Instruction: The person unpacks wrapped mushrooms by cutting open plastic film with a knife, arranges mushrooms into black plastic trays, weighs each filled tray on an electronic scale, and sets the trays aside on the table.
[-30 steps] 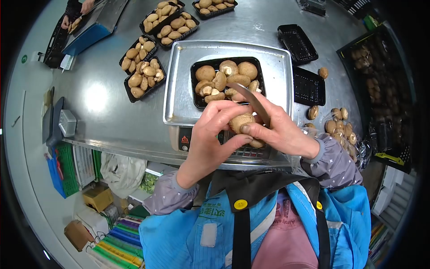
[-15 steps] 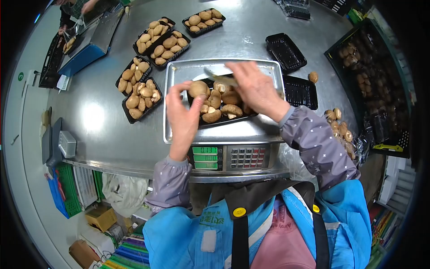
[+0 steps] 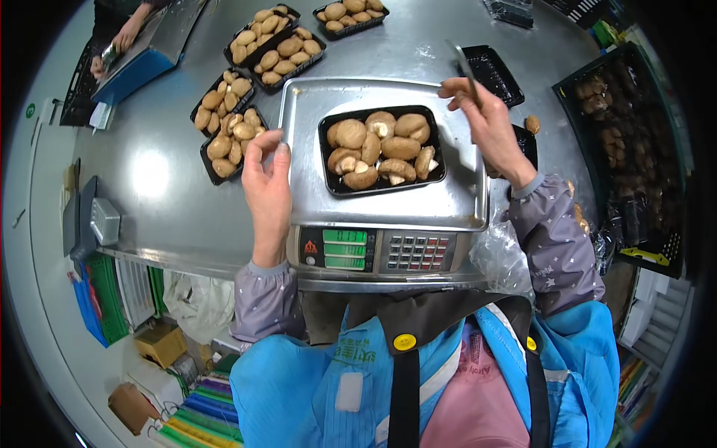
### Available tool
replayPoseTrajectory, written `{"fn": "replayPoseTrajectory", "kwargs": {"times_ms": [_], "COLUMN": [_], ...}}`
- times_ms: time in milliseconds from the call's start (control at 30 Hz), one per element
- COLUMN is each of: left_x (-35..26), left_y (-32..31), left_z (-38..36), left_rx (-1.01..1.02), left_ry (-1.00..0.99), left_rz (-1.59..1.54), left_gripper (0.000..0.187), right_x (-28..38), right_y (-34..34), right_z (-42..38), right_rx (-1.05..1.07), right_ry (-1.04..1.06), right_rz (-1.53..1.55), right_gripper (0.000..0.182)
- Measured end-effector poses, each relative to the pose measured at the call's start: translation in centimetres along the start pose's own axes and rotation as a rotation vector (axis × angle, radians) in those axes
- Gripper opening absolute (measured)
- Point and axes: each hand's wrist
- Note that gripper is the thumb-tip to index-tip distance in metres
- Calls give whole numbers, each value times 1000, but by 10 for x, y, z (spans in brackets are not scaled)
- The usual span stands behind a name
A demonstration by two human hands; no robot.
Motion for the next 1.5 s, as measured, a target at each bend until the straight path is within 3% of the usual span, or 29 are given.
{"fn": "replayPoseTrajectory", "kwargs": {"times_ms": [367, 767, 800, 833, 867, 900, 933, 967, 1000, 1067, 1200, 1267, 1400, 1500], "left_x": [-7, -20, -19, -21, -25, -27, -27, -27, -28, -35, -44, -48, -52, -57], "left_y": [14, 13, 13, 13, 9, 8, 8, 6, 5, -6, -28, -42, -61, -75], "left_z": [-10, -23, -25, -25, -27, -28, -29, -29, -28, -29, -29, -31, -34, -42], "left_rx": [-51, 0, -12, -9, -15, 23, 15, 31, 48, 71, 125, 146, 252, 252], "left_ry": [28, 11, 5, -30, 2, 22, 19, -8, 44, 65, 27, 9, -21, 22], "left_rz": [2, -70, -59, 11, -31, -28, -12, -18, -40, -119, -138, -115, -131, -142], "left_gripper": [19, 21, 22, 22, 23, 25, 24, 23, 22, 21, 19, 19, 18, 18], "right_x": [-1, 4, 16, 15, -7, -9, -2, -5, -20, -37, -38, -41, -54, -73], "right_y": [19, 70, 78, 84, 89, 90, 97, 101, 100, 100, 109, 122, 148, 170], "right_z": [-22, -90, -105, -121, -146, -165, -181, -196, -213, -242, -265, -277, -346, -421], "right_rx": [-35, -105, -55, 15, 105, 167, 288, 299, 200, 245, 260, 238, 39, -28], "right_ry": [-6, -199, -300, -243, -127, -143, -231, -163, 56, -85, -85, -258, -401, -676], "right_rz": [10, 99, 41, 46, -127, 76, -43, -152, -232, -192, -298, -331, -336, -474], "right_gripper": [21, 20, 23, 30, 46, 62, 70, 73, 73, 58, 37, 27, 33, 35]}}
Point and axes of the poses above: each hand's wrist, its own z-axis towards the middle knuckle, its own y-axis out of the back of the hand, x = y × z, and after that the axes turned 14 degrees about -x, right-handed
